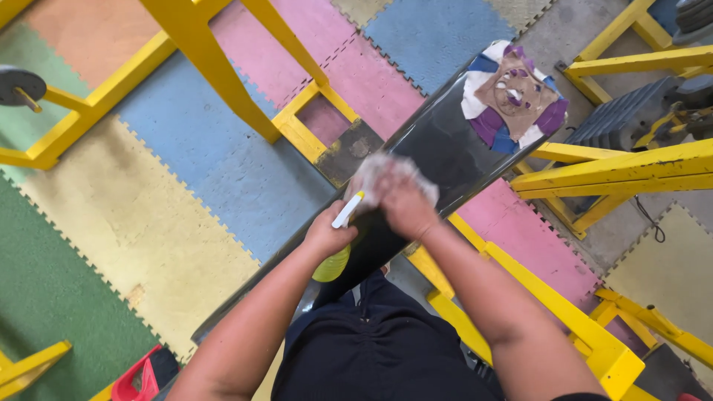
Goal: The recorder sweeps the floor with a broom and dustpan before cleaning a weight bench and gym equipment with a spray bottle and cloth.
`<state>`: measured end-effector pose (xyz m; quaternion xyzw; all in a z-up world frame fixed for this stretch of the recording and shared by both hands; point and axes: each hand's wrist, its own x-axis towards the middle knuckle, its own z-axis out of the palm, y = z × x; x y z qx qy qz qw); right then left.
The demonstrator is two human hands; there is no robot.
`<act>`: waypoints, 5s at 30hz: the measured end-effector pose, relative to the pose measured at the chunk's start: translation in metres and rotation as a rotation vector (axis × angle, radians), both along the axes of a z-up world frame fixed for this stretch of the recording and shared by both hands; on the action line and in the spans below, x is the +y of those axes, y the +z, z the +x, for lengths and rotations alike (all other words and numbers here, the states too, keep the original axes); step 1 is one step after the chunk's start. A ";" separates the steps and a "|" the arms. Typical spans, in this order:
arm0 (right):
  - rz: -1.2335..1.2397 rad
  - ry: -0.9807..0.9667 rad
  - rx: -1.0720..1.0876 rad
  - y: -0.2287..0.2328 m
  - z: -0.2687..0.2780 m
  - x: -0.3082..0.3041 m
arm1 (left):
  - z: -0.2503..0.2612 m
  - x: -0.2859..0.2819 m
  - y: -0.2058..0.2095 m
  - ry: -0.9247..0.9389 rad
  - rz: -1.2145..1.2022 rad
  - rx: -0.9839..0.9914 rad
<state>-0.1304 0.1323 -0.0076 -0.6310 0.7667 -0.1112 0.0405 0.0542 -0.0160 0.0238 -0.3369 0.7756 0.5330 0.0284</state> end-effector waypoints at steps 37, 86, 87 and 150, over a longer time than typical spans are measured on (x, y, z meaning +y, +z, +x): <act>0.077 0.143 -0.054 -0.032 0.052 -0.010 | 0.018 -0.006 0.026 0.080 -0.042 -0.014; -0.247 -0.314 0.000 0.023 -0.009 0.078 | -0.036 0.060 0.017 0.088 0.052 -0.024; -0.201 -0.192 -0.104 0.015 0.009 0.078 | -0.035 0.061 0.013 0.109 0.069 -0.007; -0.446 -0.534 -0.433 0.075 -0.110 0.055 | -0.085 0.043 0.084 0.029 -0.188 0.248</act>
